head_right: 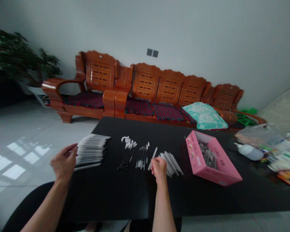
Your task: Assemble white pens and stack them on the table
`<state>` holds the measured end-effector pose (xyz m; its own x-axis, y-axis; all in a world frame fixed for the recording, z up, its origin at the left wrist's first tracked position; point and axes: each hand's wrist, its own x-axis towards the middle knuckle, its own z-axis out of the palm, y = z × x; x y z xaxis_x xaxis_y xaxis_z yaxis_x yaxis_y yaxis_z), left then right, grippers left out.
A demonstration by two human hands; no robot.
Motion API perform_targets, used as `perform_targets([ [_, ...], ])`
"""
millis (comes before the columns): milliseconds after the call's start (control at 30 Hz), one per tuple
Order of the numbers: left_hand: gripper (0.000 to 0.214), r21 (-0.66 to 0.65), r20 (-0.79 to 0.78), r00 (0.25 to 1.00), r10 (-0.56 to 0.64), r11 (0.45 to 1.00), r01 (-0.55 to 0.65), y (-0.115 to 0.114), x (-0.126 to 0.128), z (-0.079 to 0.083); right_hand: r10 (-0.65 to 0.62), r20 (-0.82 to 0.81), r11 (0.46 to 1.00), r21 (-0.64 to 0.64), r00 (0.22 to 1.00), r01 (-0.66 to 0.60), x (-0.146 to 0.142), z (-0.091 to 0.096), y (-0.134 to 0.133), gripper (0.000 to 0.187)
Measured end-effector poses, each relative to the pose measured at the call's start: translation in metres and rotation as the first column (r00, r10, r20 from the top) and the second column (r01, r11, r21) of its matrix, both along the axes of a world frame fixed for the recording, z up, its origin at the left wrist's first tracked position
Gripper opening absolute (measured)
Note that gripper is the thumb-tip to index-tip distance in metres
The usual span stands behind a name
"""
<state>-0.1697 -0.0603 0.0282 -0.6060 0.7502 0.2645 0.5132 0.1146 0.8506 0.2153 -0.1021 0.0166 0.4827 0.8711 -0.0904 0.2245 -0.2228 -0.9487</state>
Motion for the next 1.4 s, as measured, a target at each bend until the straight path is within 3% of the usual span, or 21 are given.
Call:
perform_targets([
  [67,0.038,0.037,-0.027,0.997,-0.069,0.997,0.07,0.001,0.019,-0.001,0.108,-0.291,0.989,0.128,0.951,-0.073,-0.021,-0.001,0.003,0.016],
  [167,0.033,0.064,0.008,0.962,-0.273,0.96,0.272,0.003,0.052,-0.008,0.08,-0.401,0.966,0.256,0.912,0.028,-0.048,-0.01,0.01,0.012],
  [300,0.025,0.076,0.126,0.855,-0.504,0.864,0.498,0.005,0.091,-0.019,-0.153,-0.311,0.886,0.377,0.938,0.269,-0.067,-0.025,0.016,0.011],
  [433,0.018,0.062,0.157,0.768,-0.621,0.782,0.62,0.011,0.115,-0.025,-0.212,-0.173,0.852,0.45,0.962,0.268,-0.068,-0.03,0.013,0.01],
  [567,0.015,0.045,0.09,0.69,-0.718,0.695,0.718,0.017,0.124,-0.027,-0.265,-0.156,0.844,0.439,0.952,0.307,-0.064,-0.031,0.01,0.007],
  [800,0.018,-0.036,-0.068,0.602,-0.795,0.605,0.795,0.014,0.118,-0.04,-0.257,-0.203,0.834,0.447,0.945,0.323,-0.064,-0.033,0.012,0.008],
  [1000,0.022,-0.089,-0.206,0.471,-0.858,0.496,0.864,0.013,0.118,-0.043,-0.251,-0.218,0.836,0.442,0.943,0.324,-0.064,-0.036,0.013,0.009],
  [1400,0.021,-0.148,-0.257,0.469,-0.845,0.514,0.845,0.007,0.121,-0.04,-0.206,-0.244,0.839,0.454,0.948,0.299,-0.068,-0.03,0.011,0.012],
])
